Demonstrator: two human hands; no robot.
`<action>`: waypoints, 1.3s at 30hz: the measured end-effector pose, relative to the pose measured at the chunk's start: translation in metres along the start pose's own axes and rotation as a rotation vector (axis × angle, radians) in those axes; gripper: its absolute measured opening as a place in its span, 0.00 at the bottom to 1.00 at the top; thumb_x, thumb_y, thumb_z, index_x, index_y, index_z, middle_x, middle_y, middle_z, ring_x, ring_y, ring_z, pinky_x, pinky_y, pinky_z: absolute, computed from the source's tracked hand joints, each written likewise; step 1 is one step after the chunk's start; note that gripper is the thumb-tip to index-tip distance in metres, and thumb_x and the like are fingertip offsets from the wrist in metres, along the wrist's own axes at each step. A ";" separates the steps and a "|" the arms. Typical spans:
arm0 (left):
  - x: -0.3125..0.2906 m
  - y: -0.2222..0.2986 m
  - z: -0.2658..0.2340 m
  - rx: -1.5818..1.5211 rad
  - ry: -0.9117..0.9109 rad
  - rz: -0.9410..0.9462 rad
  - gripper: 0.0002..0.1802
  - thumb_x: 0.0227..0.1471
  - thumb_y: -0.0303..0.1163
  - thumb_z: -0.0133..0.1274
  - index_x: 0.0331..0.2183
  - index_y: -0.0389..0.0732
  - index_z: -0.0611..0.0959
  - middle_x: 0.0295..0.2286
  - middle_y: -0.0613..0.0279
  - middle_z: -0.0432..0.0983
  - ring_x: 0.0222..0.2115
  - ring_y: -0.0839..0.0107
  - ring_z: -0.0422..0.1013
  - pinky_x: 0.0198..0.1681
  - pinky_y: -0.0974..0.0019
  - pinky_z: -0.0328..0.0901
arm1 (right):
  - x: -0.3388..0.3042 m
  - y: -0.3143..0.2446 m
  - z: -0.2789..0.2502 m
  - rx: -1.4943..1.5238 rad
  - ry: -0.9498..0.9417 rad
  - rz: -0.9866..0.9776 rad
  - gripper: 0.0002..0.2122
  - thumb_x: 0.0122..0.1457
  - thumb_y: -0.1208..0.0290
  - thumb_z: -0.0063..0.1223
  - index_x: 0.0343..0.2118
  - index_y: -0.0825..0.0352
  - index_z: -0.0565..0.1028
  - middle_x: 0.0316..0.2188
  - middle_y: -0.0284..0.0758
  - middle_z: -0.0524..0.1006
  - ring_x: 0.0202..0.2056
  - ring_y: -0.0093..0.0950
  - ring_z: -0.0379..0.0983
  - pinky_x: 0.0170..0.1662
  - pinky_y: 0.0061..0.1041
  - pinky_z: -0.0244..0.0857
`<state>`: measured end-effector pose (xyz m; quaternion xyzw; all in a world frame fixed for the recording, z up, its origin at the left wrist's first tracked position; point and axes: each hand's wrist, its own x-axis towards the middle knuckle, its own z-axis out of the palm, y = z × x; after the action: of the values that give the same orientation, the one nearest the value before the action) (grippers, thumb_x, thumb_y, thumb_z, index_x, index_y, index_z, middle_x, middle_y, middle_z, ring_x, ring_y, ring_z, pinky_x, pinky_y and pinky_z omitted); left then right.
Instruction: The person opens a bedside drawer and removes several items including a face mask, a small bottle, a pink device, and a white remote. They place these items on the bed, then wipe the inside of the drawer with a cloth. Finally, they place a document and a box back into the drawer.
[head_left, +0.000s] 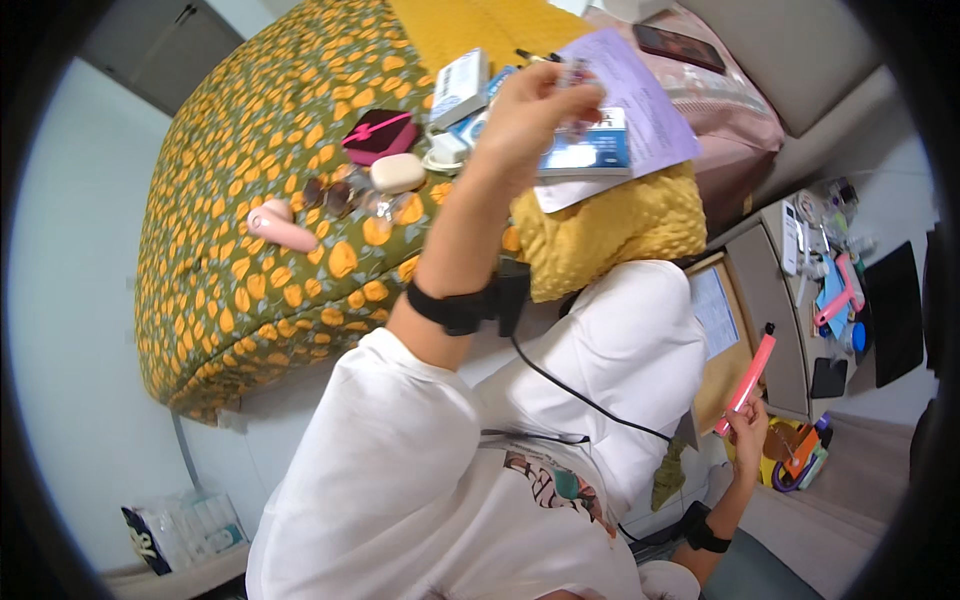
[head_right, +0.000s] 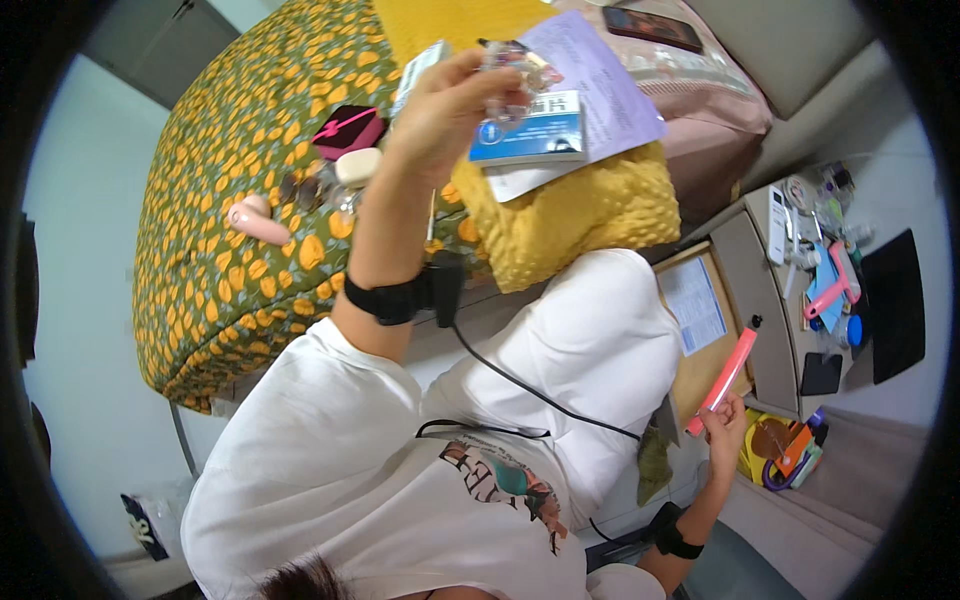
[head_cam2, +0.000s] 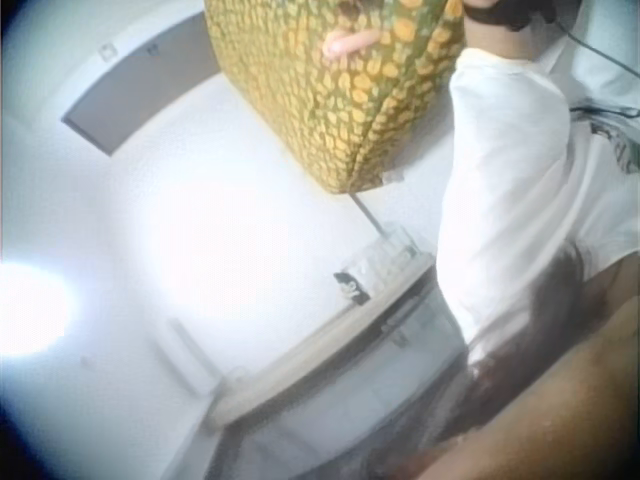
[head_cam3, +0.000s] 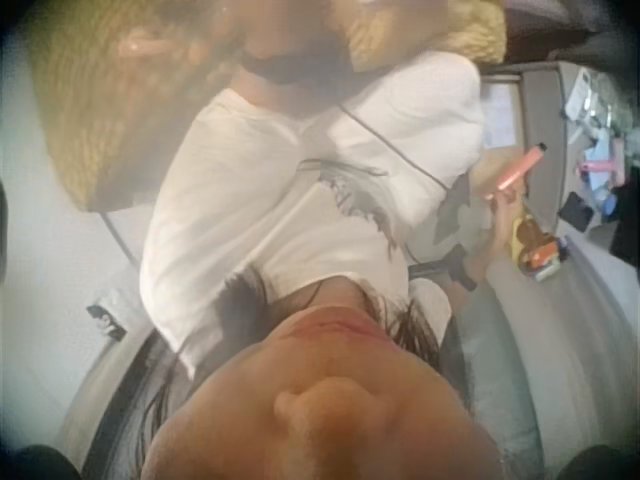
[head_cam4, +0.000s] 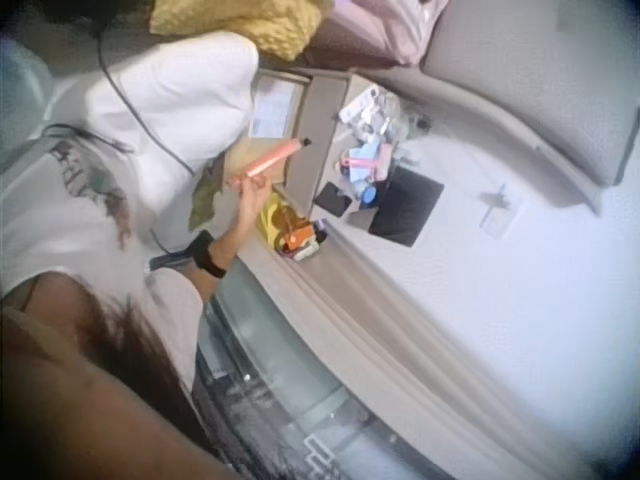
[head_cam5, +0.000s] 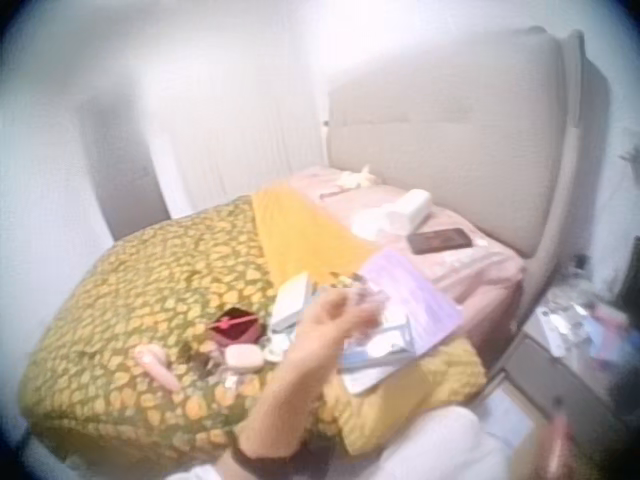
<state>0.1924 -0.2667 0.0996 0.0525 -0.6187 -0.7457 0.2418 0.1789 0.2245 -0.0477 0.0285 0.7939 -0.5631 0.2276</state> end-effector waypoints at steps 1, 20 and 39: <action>-0.010 0.009 -0.029 0.067 0.017 -0.014 0.12 0.52 0.29 0.51 0.36 0.31 0.76 0.28 0.58 0.75 0.30 0.73 0.71 0.36 0.71 0.65 | 0.000 -0.005 0.005 -0.007 0.000 -0.024 0.14 0.48 0.80 0.54 0.39 0.68 0.69 0.19 0.23 0.67 0.16 0.11 0.58 0.16 0.12 0.47; -0.120 0.004 -0.236 0.429 0.653 -0.320 0.11 0.50 0.32 0.50 0.25 0.33 0.77 0.20 0.66 0.72 0.19 0.81 0.63 0.23 0.75 0.55 | -0.003 -0.057 0.063 -0.088 -0.080 -0.113 0.14 0.50 0.80 0.53 0.41 0.70 0.68 0.21 0.23 0.67 0.18 0.09 0.58 0.18 0.10 0.46; -0.057 -0.037 -0.296 1.375 0.658 -0.236 0.16 0.42 0.35 0.50 0.23 0.29 0.80 0.22 0.42 0.76 0.25 0.50 0.74 0.30 0.53 0.65 | -0.012 -0.049 0.053 -0.052 -0.101 -0.085 0.20 0.48 0.75 0.57 0.46 0.70 0.68 0.29 0.27 0.71 0.26 0.12 0.65 0.24 0.11 0.56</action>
<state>0.3431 -0.5038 -0.0163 0.4758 -0.8294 -0.1603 0.2452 0.1919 0.1612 -0.0134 -0.0397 0.7962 -0.5522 0.2441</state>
